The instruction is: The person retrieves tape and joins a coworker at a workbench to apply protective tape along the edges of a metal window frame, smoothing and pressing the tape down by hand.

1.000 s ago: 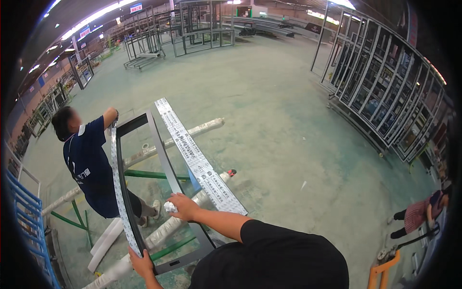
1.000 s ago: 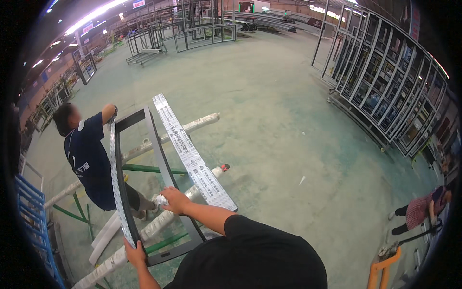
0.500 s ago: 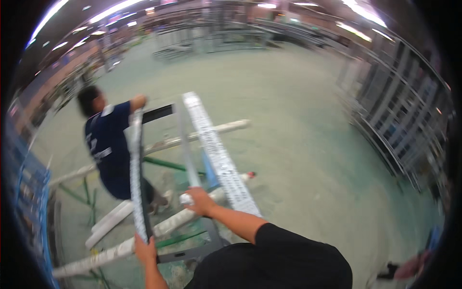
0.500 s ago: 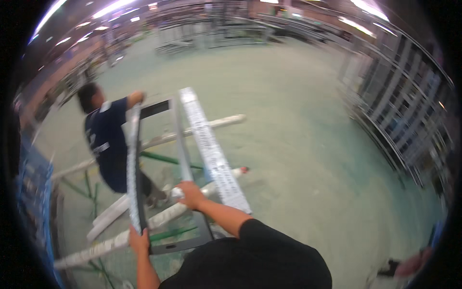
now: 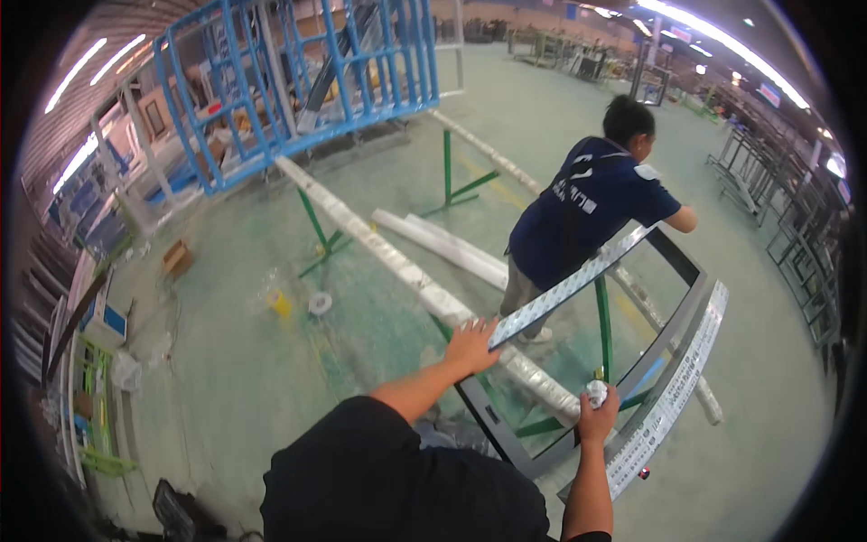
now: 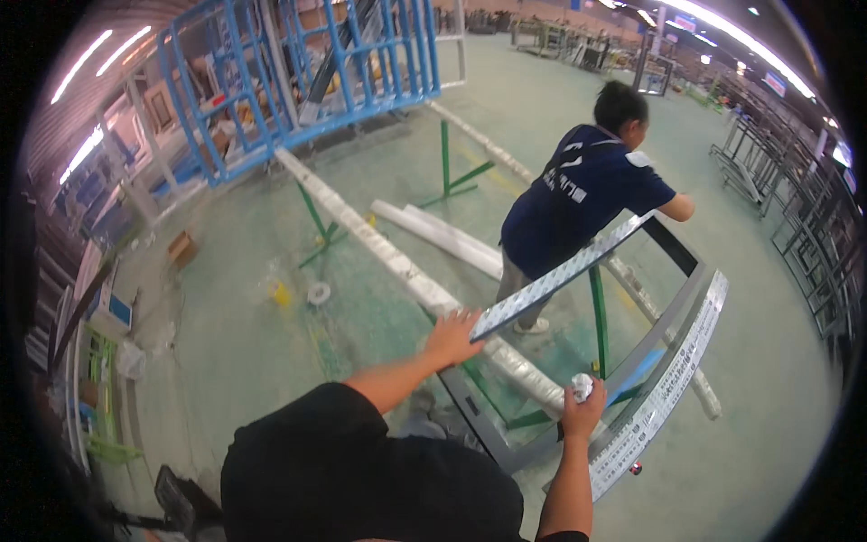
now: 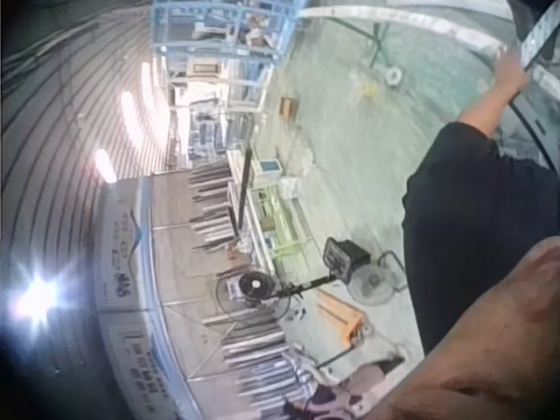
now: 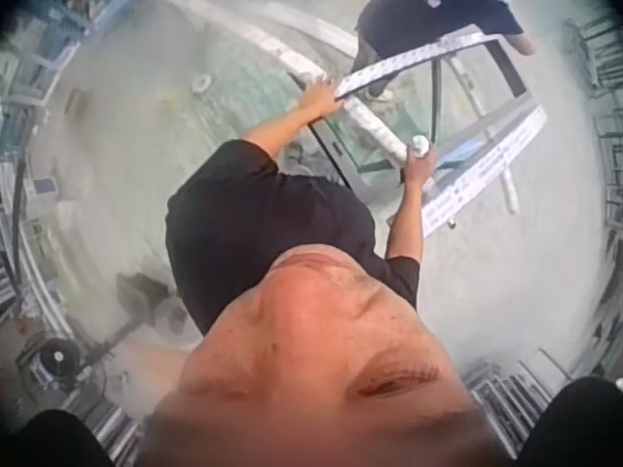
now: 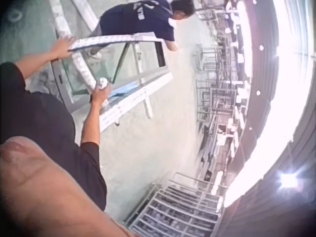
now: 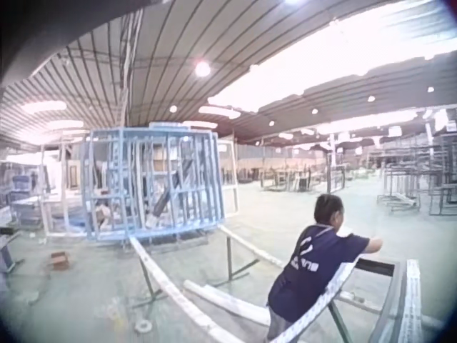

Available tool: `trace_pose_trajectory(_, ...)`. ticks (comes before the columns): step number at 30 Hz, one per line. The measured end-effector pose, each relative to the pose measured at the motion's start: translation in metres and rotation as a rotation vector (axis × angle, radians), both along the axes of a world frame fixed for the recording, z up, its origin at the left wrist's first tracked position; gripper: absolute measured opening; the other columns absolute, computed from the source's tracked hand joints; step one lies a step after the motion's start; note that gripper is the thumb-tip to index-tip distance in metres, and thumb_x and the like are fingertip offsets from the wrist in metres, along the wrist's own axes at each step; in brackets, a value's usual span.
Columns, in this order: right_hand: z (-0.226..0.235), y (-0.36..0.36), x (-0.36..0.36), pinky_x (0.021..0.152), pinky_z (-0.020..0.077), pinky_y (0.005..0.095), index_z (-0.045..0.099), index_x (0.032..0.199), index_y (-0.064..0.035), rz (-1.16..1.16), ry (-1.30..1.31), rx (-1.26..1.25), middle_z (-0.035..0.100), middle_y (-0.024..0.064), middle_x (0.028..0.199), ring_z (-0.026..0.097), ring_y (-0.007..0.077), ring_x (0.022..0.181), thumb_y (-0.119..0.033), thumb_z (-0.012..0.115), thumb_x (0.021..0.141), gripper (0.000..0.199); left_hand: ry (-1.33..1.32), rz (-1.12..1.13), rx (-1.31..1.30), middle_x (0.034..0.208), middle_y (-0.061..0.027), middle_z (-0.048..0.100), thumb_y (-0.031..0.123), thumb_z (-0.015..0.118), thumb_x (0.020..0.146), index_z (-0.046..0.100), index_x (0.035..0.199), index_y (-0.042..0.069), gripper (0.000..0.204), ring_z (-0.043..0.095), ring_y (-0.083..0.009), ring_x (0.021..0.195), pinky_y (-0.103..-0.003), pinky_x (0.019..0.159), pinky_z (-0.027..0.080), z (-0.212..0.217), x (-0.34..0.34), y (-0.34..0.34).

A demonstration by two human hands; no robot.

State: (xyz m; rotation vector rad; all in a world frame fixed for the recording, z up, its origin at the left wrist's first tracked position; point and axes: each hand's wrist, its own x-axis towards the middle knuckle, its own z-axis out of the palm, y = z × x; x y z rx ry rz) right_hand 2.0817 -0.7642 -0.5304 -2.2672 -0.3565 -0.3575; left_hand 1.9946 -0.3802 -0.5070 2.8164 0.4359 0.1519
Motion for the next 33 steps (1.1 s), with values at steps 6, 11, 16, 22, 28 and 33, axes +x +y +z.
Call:
trace_pose_trajectory(6,-0.002,-0.003,-0.003,0.103,0.0510,0.0477,0.063,0.134,-0.0006,-0.053,-0.112,-0.032,0.068,0.0219,0.121,0.066,0.0428,0.116,-0.019,0.087,0.088,0.055,0.028,-0.013,-0.034,0.171,-0.0214,0.044,0.056,0.069,0.098,0.031,0.175,0.019,0.093,0.043,-0.0454,0.156,-0.064,0.124,0.033,0.000,0.006,-0.004)
trace_pose_trajectory(11,-0.006,-0.001,-0.004,0.104,0.0508,0.0474,0.063,0.135,-0.0014,0.003,-0.138,-0.040,0.067,0.0212,0.122,0.065,0.0424,0.117,-0.018,0.087,0.088,0.055,-0.029,0.004,-0.055,0.171,-0.0221,0.045,0.056,0.070,0.097,0.032,0.174,0.018,0.094,0.043,-0.0458,0.155,-0.064,0.125,0.032,-0.006,0.001,-0.001)
trace_pose_trajectory(16,-0.008,-0.010,-0.006,0.105,0.0503,0.0469,0.063,0.136,-0.0017,-0.057,-0.125,-0.025,0.067,0.0211,0.124,0.065,0.0398,0.119,-0.016,0.086,0.089,0.055,0.047,-0.025,-0.070,0.173,-0.0215,0.042,0.056,0.067,0.098,0.031,0.175,0.018,0.094,0.039,-0.0457,0.158,-0.063,0.127,0.030,0.004,0.001,-0.010)
trace_pose_trajectory(22,-0.001,0.002,-0.005,0.110,0.0476,0.0516,0.065,0.132,0.0000,-0.004,-0.065,-0.003,0.068,0.0249,0.128,0.063,0.0472,0.122,-0.021,0.085,0.087,0.054,-0.031,0.012,-0.041,0.172,-0.0212,0.043,0.054,0.070,0.097,0.033,0.174,0.017,0.093,0.041,-0.0454,0.157,-0.064,0.126,0.032,-0.004,-0.003,-0.001)
trace_pose_trajectory(28,0.005,0.001,-0.009,0.107,0.0499,0.0508,0.066,0.133,0.0005,-0.034,-0.025,0.056,0.068,0.0247,0.127,0.064,0.0466,0.120,-0.022,0.086,0.087,0.054,-0.046,-0.030,-0.020,0.172,-0.0218,0.043,0.054,0.069,0.098,0.033,0.174,0.016,0.092,0.042,-0.0460,0.156,-0.063,0.125,0.033,-0.003,0.000,-0.003)
trace_pose_trajectory(33,-0.015,-0.014,-0.007,0.104,0.0519,0.0491,0.065,0.136,-0.0024,-0.056,-0.183,-0.063,0.068,0.0207,0.124,0.066,0.0421,0.116,-0.022,0.088,0.083,0.061,-0.106,-0.032,-0.040,0.164,-0.0209,0.054,0.057,0.073,0.093,0.044,0.168,0.013,0.091,0.049,-0.0458,0.151,-0.063,0.121,0.038,-0.023,0.005,-0.006)
